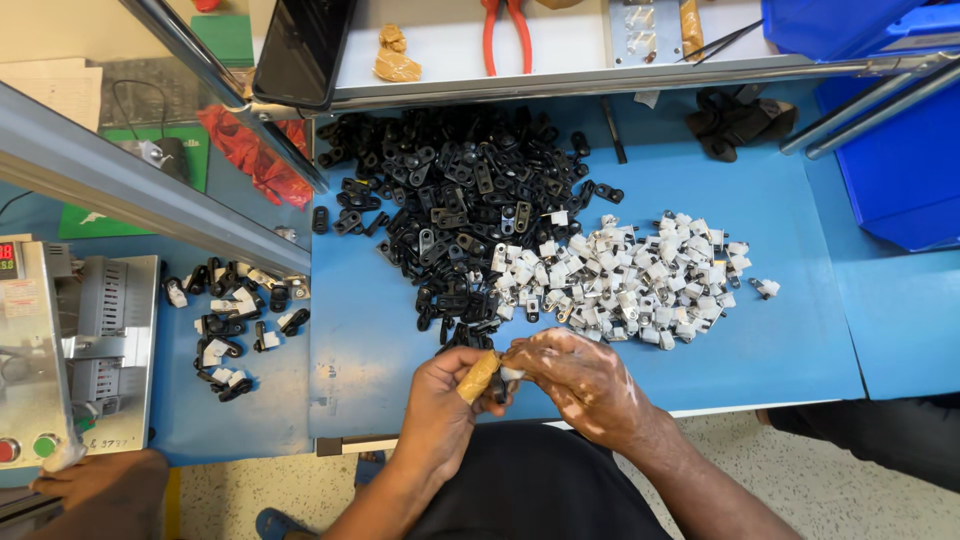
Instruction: The person repeatedly picks up small black and white plastic parts from a blue workbench, aligns them by hand, and presses them together. The assembled units are placed into a small pile on the left side of the table. The process continues with the same repetitive hand motions throughout the clip.
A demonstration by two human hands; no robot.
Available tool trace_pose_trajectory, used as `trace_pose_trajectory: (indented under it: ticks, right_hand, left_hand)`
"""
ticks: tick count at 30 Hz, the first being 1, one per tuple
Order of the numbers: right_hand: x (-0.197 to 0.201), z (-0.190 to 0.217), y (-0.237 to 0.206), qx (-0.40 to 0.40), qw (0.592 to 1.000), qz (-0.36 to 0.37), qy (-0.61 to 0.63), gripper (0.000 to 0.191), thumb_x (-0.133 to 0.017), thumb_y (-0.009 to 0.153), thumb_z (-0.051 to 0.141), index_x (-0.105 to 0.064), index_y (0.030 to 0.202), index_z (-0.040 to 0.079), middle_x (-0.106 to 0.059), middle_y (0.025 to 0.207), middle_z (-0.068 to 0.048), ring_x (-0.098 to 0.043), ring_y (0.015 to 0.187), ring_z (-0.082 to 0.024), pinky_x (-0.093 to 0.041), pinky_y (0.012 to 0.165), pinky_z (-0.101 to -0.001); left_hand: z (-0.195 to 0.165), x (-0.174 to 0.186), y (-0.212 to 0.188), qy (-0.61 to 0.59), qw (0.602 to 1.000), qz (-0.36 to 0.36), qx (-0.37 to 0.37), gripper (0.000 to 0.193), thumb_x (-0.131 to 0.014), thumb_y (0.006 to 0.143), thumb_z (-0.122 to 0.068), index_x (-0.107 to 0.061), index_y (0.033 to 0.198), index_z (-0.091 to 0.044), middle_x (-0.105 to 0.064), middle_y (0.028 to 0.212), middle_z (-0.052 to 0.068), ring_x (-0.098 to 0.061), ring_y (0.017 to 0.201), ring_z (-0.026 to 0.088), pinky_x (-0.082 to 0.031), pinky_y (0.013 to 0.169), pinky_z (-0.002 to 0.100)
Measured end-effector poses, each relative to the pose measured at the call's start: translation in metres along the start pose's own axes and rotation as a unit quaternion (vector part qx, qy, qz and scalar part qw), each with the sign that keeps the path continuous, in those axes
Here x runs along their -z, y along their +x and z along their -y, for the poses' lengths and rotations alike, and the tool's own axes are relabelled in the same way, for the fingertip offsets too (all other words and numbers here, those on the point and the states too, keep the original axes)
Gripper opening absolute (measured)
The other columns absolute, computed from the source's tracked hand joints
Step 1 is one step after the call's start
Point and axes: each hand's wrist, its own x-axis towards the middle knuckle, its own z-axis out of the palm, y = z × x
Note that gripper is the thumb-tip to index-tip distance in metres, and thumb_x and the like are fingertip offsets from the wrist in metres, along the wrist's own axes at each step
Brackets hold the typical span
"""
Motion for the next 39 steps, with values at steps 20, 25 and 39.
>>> trace_pose_trajectory:
  ticks: [20, 25, 39]
  right_hand:
    - [-0.025, -0.010, -0.004, 0.065, 0.982, -0.169, 0.060, 0.023, -0.062, 0.066, 0.008, -0.053, 0.087, 0.003, -0.055, 0.092, -0.009, -0.055, 0.087, -0.024, -0.048, 0.076, -0.0326]
    - [-0.031, -0.015, -0.010, -0.076, 0.908, -0.123, 0.394, 0.021, -0.054, 0.075, 0.010, -0.047, 0.092, 0.001, -0.054, 0.095, -0.012, -0.059, 0.077, -0.022, -0.054, 0.067, -0.0324]
    - [-0.028, -0.017, -0.019, 0.022, 0.938, -0.156, 0.310, 0.025, -0.063, 0.067, 0.004, -0.053, 0.089, 0.003, -0.042, 0.093, -0.005, -0.045, 0.087, -0.014, -0.043, 0.077, -0.0248]
  left_hand:
    - [-0.011, -0.008, 0.000, 0.152, 0.981, 0.020, -0.122, 0.041, -0.055, 0.066, 0.006, -0.047, 0.106, 0.002, -0.054, 0.077, 0.008, -0.054, 0.069, 0.011, -0.045, 0.064, 0.023]
    - [-0.012, -0.013, 0.004, 0.138, 0.982, 0.021, -0.129, 0.025, -0.054, 0.073, 0.002, -0.047, 0.097, 0.002, -0.055, 0.067, 0.009, -0.051, 0.057, 0.012, -0.041, 0.052, 0.022]
    - [-0.017, -0.015, -0.007, 0.109, 0.976, 0.107, -0.159, 0.030, -0.055, 0.072, -0.002, -0.046, 0.100, 0.001, -0.056, 0.072, 0.007, -0.055, 0.064, 0.011, -0.048, 0.061, 0.022]
